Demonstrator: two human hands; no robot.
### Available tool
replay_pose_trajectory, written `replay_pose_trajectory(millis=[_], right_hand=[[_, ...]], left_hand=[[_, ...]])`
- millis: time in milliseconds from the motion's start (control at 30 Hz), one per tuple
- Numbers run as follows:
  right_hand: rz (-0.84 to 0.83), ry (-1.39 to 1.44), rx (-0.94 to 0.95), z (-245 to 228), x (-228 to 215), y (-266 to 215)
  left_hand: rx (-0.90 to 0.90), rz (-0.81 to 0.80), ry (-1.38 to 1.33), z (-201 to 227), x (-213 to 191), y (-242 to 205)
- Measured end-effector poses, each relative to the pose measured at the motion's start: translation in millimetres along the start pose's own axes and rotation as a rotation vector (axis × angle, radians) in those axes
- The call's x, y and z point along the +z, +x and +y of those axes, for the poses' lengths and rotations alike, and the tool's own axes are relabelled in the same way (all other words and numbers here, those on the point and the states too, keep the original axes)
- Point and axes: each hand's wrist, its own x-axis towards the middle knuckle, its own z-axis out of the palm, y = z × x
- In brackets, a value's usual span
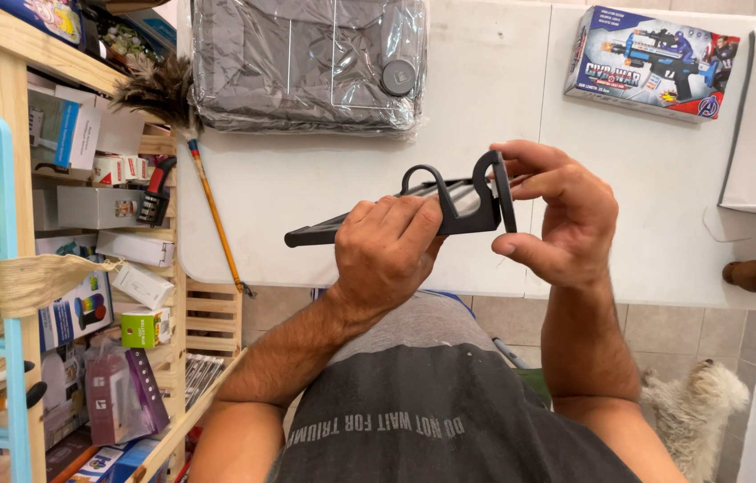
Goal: The person assembles a small black shoe rack by attaching several plastic caps and horizontal metal bars to the side frames by hand.
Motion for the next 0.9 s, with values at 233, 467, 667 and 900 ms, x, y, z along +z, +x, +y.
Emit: replay_pose_trajectory(millis=[233, 467, 667, 900], right_hand=[[0.094, -0.303, 0.005, -18.6, 8.0, -5.2], [0.083, -0.291, -0.026, -11.2, 0.1, -15.4], [0.165, -0.159, 0.047, -4.4, 6.2, -22.3], [0.212, -0.037, 0.04, -3.4, 2.9, -26.1]], left_hand=[[-0.004, -0.022, 0.024, 3.3, 4.0, 0.6], [0.009, -0.03, 0.008, 2.3, 11.3, -5.5], [0.026, -0.01, -0.043, -0.6, 16.8, -8.8], [0.062, 0.001, -0.024, 2.0, 11.6, -2.6]])
